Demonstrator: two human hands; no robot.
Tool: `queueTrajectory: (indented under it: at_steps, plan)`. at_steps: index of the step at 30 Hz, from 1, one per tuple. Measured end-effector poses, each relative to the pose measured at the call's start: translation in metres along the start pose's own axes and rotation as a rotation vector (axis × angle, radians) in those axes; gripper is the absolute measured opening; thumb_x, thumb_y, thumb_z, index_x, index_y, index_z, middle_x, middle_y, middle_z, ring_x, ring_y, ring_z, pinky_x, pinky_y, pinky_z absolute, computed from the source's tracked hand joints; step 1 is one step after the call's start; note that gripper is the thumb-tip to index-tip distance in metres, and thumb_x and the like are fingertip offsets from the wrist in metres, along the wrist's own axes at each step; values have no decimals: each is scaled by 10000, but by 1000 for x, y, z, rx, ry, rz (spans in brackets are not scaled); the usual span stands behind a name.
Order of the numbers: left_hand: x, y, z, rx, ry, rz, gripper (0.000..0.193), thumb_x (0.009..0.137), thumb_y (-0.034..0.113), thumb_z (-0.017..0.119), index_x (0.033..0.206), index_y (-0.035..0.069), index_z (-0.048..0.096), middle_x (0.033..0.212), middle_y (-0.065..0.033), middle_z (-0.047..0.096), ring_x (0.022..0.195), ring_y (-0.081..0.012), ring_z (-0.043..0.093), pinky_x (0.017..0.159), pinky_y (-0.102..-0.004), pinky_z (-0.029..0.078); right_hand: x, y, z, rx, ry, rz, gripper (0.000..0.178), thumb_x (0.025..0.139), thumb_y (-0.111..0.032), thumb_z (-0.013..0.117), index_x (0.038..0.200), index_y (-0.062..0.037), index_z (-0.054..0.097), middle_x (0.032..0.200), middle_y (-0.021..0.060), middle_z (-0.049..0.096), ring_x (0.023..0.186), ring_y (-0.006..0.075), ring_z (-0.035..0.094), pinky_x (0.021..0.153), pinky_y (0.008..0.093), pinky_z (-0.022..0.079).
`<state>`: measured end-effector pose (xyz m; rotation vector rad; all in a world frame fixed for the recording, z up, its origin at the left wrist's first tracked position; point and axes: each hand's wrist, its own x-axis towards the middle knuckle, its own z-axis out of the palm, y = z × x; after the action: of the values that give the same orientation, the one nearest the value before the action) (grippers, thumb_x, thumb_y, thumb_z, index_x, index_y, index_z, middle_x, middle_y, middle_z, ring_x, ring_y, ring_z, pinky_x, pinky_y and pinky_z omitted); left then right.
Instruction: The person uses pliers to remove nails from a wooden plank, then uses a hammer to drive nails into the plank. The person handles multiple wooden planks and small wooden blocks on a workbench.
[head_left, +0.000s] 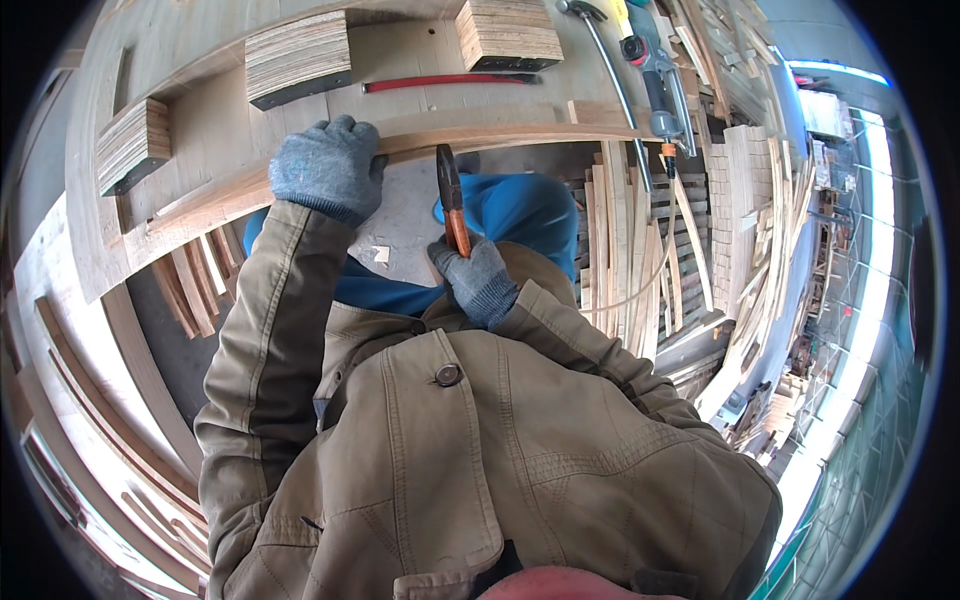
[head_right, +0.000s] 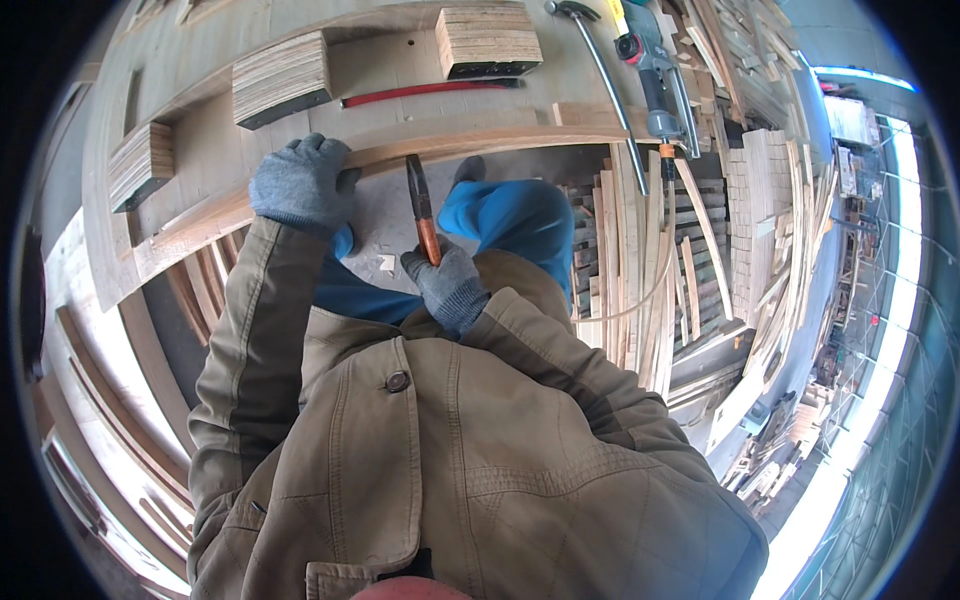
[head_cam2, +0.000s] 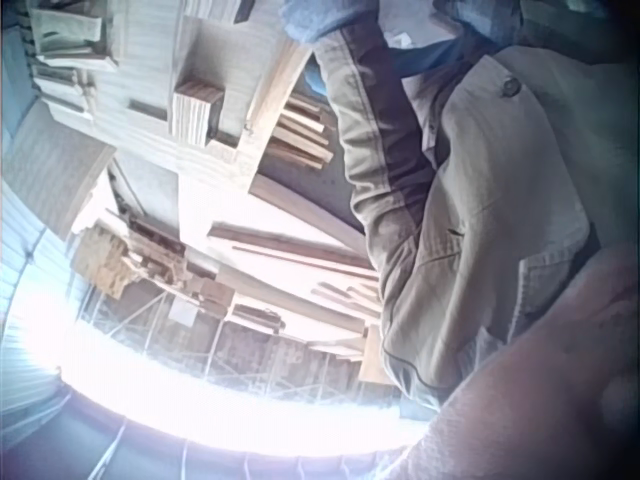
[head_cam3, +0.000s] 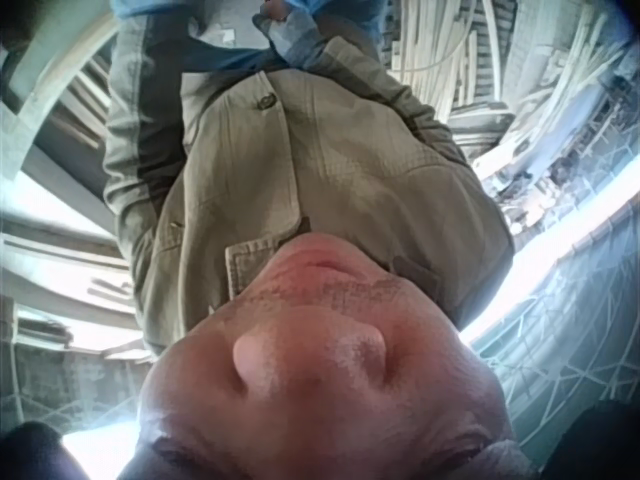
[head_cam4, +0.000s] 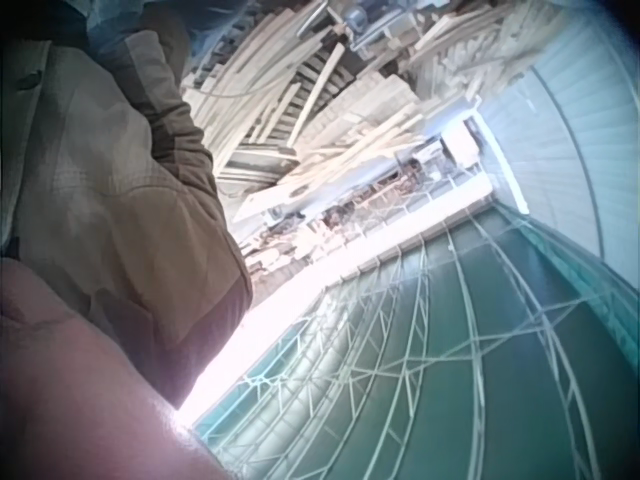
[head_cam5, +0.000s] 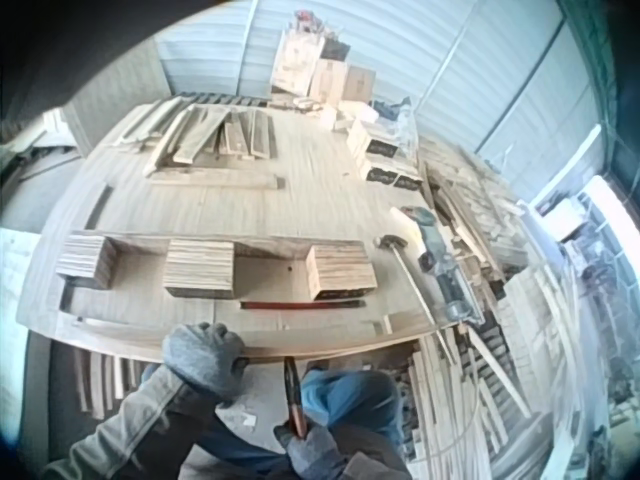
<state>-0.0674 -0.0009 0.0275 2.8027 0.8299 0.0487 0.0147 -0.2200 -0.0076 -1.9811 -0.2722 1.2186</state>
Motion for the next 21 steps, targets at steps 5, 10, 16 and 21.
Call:
queueTrajectory:
  at_steps: [5,10,16,21]
  plan:
    - [0,2,1,9,1,-12,260,890,333,699,1016,105,702,1017,-118,694,980,-320,693,812,-478,563,11,12,-9,-57,-14,-132,252,932,-229,754,995,-24,622,743,74,614,684,192,605,638,368,485]
    - [2,1,3,6,-9,-26,269,882,348,709,1014,113,705,1016,-108,693,967,-324,694,817,-481,567,26,25,-20,-103,-64,-129,258,919,-157,781,1087,-14,647,827,56,629,754,145,596,712,318,516]
    - [2,1,6,12,25,-22,260,876,358,713,995,128,709,995,-101,690,946,-318,696,805,-478,571,38,28,-46,-234,-150,-208,215,927,-126,755,1065,-30,622,835,65,633,768,162,596,725,333,517]
    - [3,-2,7,8,28,-2,259,867,361,719,988,133,706,991,-94,690,935,-306,698,776,-470,576,55,23,-74,-362,-223,-276,269,922,-221,747,1059,-28,620,884,219,674,845,420,662,747,457,514]
